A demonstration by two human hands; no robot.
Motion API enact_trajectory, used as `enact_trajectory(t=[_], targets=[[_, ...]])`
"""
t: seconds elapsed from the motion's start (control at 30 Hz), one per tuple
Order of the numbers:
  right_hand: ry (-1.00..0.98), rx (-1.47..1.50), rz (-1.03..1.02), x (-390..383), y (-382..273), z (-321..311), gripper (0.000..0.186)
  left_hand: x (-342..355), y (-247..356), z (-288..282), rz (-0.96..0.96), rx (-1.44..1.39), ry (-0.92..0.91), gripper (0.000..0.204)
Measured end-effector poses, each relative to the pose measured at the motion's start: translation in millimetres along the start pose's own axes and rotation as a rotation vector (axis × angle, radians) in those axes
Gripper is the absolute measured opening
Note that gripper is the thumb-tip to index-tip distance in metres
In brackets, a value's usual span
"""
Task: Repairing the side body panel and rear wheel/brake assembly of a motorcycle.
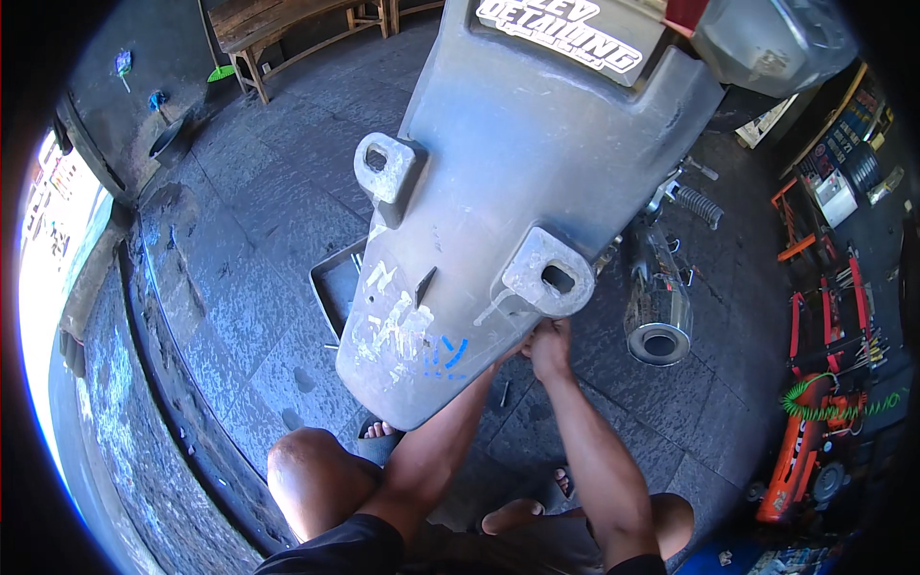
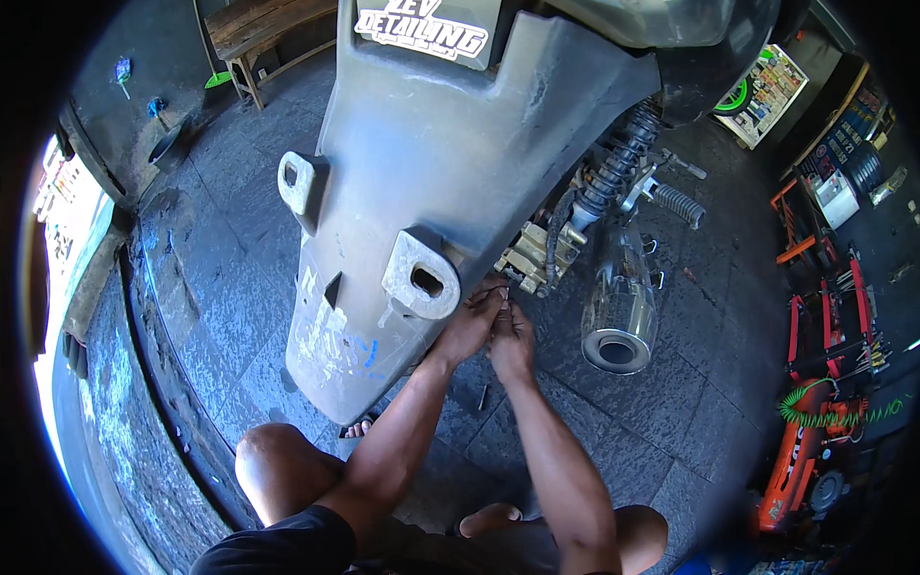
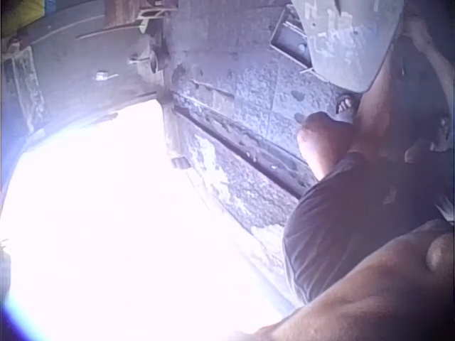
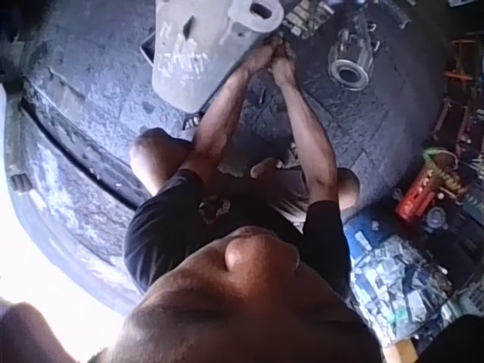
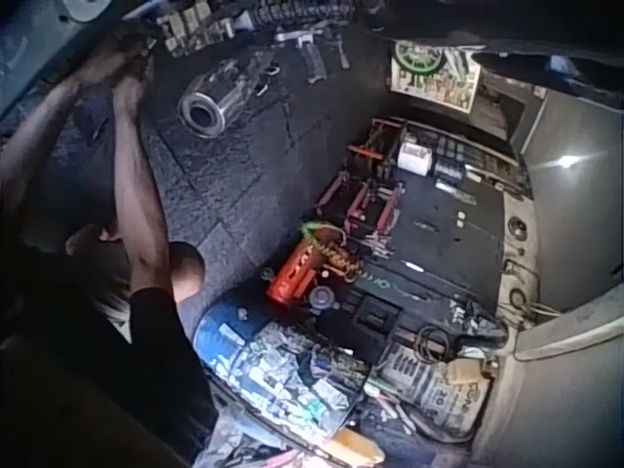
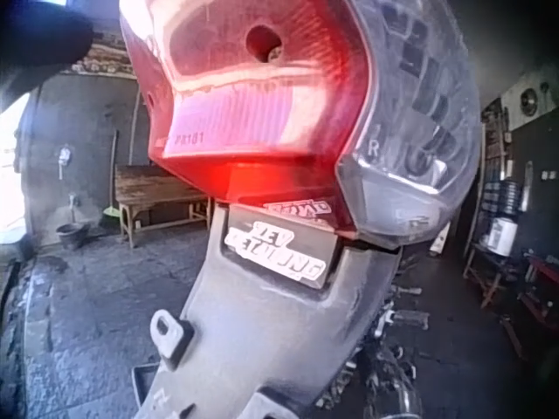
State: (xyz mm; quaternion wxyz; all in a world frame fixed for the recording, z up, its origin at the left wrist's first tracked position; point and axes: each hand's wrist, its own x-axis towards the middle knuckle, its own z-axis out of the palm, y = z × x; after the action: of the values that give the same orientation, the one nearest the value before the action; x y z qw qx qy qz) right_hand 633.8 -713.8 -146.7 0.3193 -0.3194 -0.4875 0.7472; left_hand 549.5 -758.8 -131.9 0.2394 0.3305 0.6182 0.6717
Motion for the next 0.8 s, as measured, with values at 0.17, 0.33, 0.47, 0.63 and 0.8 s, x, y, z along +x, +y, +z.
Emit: enact_trajectory(t=[0.17,0.33,0.47,0.63,0.8], targets=[[-0.03,-0.373,0.115,0,-22,-7,0.037,-6,14,1,-0.028,0.117,0.014,0.026],[-0.212,-0.766,-0.298,19,3,-34,0.037,-9,2,-3,-0.071,0.13,-0.004,0.03],[-0.212,-0.477,-0.077,23,7,-42,0.035,-8,4,-5,-0.071,0.143,0.016,0.029],[-0.247,-0.51,-0.104,16,-11,-33,0.034,-11,5,-12,-0.082,0.165,0.034,0.028],[-0.241,-0.501,-0.088,21,-3,-46,0.034,-13,10,-10,-0.085,0.17,0.035,0.028]])
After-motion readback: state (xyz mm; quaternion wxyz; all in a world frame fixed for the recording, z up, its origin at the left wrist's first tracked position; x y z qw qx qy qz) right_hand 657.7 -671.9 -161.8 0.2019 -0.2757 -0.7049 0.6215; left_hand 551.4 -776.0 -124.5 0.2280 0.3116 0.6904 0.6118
